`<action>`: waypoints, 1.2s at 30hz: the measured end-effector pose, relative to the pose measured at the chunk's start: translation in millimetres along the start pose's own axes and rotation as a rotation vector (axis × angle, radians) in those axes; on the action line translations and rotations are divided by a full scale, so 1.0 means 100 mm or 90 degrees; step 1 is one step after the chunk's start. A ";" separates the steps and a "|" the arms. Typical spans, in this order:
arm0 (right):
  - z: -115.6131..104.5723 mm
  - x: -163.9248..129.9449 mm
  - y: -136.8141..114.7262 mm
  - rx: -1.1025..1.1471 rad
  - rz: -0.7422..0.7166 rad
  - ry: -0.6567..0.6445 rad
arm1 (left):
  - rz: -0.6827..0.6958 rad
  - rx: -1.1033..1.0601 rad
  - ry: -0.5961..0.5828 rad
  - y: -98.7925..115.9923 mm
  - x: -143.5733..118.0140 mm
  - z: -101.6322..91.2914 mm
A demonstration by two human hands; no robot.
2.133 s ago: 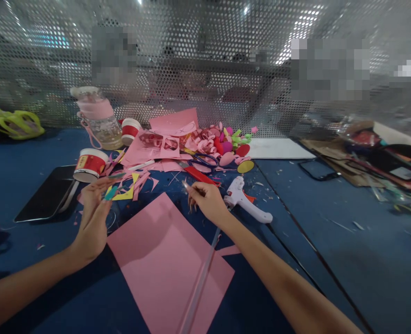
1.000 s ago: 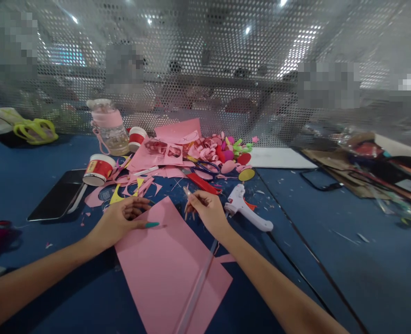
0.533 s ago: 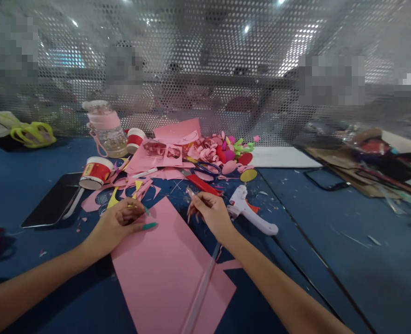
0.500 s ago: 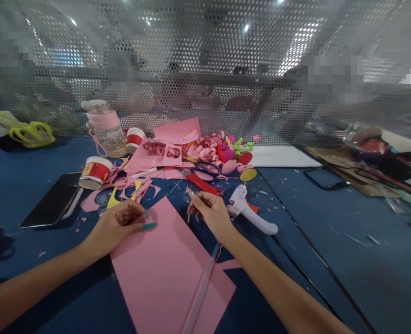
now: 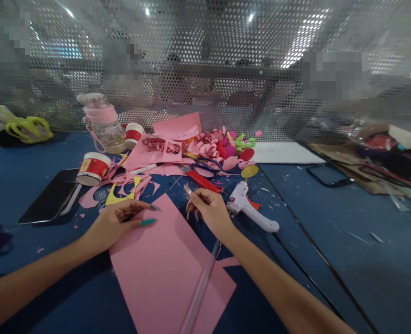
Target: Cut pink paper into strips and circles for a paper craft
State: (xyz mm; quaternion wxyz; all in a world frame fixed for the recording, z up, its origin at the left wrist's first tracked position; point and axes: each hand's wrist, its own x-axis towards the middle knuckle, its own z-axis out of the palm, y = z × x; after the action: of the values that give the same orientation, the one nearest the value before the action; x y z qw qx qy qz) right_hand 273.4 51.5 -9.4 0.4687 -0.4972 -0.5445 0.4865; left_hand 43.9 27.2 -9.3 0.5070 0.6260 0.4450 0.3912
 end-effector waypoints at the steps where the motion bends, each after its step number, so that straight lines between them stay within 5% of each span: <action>1: 0.00 0.00 0.00 -0.003 0.000 0.001 | 0.002 0.009 0.004 0.01 0.00 0.00; 36: 0.02 0.01 -0.04 0.013 0.031 -0.012 | 0.010 0.105 -0.054 0.03 -0.02 -0.02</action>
State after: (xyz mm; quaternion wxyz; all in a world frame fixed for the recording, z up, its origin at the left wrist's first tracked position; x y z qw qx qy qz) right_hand 270.9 52.2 -5.6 0.4564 -0.5009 -0.5318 0.5080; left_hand 42.2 25.3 -5.8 0.4687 0.6853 0.4491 0.3303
